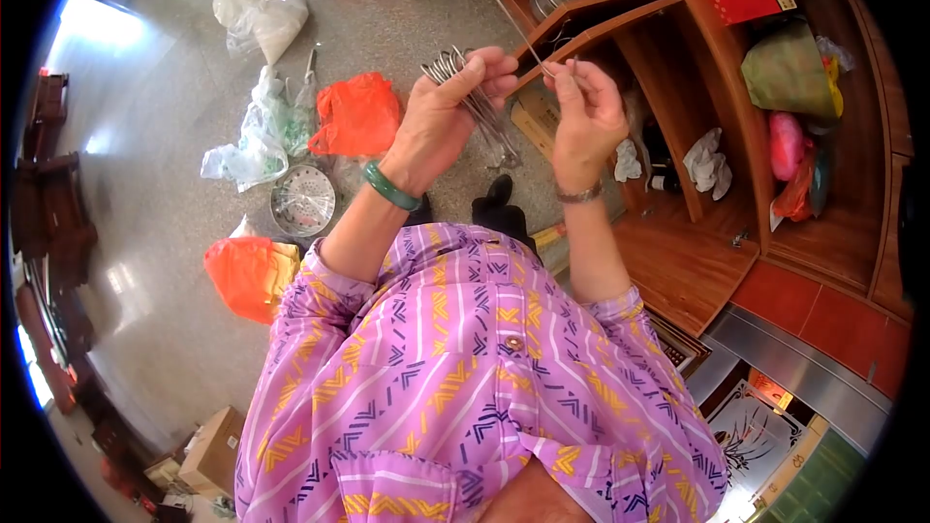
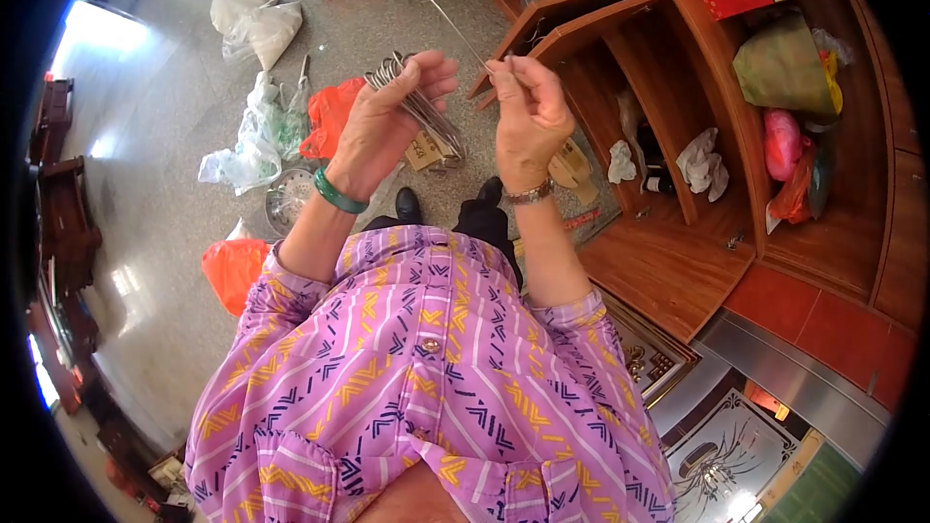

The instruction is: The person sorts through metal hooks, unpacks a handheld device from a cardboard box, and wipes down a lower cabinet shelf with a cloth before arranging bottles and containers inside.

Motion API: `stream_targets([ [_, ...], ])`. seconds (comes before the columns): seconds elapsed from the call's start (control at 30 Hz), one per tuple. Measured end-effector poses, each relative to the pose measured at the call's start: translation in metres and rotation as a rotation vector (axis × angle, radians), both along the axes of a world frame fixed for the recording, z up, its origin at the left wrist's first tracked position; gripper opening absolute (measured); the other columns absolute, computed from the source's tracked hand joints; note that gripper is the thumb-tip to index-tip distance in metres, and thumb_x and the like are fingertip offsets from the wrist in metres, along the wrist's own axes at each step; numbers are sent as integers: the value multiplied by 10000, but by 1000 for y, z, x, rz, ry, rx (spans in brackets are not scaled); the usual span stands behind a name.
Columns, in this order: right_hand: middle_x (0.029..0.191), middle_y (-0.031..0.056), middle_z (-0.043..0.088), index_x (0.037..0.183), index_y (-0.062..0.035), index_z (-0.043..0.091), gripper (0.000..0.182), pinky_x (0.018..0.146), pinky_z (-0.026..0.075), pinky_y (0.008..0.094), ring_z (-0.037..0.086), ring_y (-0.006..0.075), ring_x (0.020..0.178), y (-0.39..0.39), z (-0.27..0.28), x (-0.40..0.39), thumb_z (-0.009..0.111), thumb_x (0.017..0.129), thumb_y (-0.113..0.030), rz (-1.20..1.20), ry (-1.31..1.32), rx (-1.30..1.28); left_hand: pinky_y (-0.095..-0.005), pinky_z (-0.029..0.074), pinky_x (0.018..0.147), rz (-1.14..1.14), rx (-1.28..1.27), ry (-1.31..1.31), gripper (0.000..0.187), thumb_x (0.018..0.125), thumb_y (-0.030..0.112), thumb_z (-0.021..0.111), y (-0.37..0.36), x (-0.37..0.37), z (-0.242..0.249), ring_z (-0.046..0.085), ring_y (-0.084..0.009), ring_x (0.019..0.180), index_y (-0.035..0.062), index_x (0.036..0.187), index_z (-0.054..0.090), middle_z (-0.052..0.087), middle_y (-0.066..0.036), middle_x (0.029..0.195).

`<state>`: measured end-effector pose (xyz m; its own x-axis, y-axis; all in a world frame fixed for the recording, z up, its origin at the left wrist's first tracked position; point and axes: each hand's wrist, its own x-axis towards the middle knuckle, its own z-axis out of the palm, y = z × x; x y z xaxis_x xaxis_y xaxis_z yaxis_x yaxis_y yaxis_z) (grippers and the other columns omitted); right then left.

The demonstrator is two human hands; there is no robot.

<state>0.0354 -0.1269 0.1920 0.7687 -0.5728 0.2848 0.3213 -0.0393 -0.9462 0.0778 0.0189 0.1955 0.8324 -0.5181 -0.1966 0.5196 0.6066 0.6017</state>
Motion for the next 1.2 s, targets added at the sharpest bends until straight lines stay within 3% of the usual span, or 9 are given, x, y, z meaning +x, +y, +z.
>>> stream_targets([
  [0.2, 840, 78, 650, 900, -14, 627, 149, 658, 494, 246, 634, 165, 755, 5, 4, -12, 629, 762, 44, -13, -77, -592, -345, 402, 918, 46, -158, 21, 451, 916, 280, 472, 6, 16, 2, 475, -241, 1112, -17, 1248, 401, 488, -175, 1232],
  [0.33, 884, 106, 634, 889, -16, 621, 190, 716, 491, 270, 628, 221, 833, 7, 7, -19, 620, 724, 79, 137, -56, -653, -371, 399, 913, -3, -194, -28, 285, 922, 245, 462, 14, 24, 6, 515, -258, 1019, 1, 1064, 509, 571, -116, 975],
  [0.37, 903, 114, 629, 885, -16, 618, 201, 734, 489, 277, 622, 231, 860, 8, 10, -18, 614, 715, 90, 163, -118, -736, -383, 426, 849, 45, -204, 8, 210, 906, 235, 494, 11, 25, 11, 560, -232, 870, 32, 866, 531, 556, -66, 759],
  [0.47, 924, 119, 621, 889, -13, 614, 220, 739, 487, 284, 615, 255, 871, 12, 20, -17, 611, 696, 92, 209, -130, -753, -394, 415, 816, 2, -323, -117, 266, 898, 277, 506, 18, 36, 10, 522, -220, 754, 48, 765, 496, 512, -55, 700],
  [0.6, 916, 98, 630, 920, -16, 622, 176, 720, 491, 274, 617, 215, 852, -5, 11, -11, 590, 758, 44, 160, -111, -726, -362, 401, 754, -132, -315, -245, 290, 885, 277, 474, 29, 46, 17, 487, -208, 686, 49, 705, 474, 489, -61, 643],
  [0.67, 917, 88, 634, 959, 4, 618, 148, 708, 495, 260, 609, 164, 850, -10, 15, -4, 556, 839, -58, 134, 150, -210, -341, 413, 707, -146, -244, -292, 303, 870, 271, 468, 30, 42, 22, 502, -206, 659, 33, 683, 488, 502, -65, 620],
  [0.8, 910, 104, 639, 995, 25, 606, 318, 699, 503, 253, 614, 153, 818, -13, 33, 15, 523, 893, -265, 484, 228, 191, -276, 422, 588, -317, -83, -562, 320, 867, 281, 514, 26, 31, 26, 532, -146, 614, 24, 679, 550, 547, -50, 622],
  [1.03, 823, 70, 648, 978, 8, 627, 221, 687, 504, 247, 617, 126, 778, -17, 62, 29, 573, 864, -173, 801, 188, -192, -245, 456, 658, -566, 202, -633, 213, 832, 236, 636, 33, 17, 37, 550, -81, 701, 24, 848, 618, 610, -18, 734],
  [1.2, 804, 63, 645, 977, 13, 625, 172, 692, 504, 236, 612, 110, 748, -17, 70, 33, 557, 854, -87, 865, 170, -113, -238, 440, 675, -599, 309, -725, 203, 845, 215, 622, 31, 7, 38, 516, -65, 739, 13, 861, 609, 597, 6, 773],
])
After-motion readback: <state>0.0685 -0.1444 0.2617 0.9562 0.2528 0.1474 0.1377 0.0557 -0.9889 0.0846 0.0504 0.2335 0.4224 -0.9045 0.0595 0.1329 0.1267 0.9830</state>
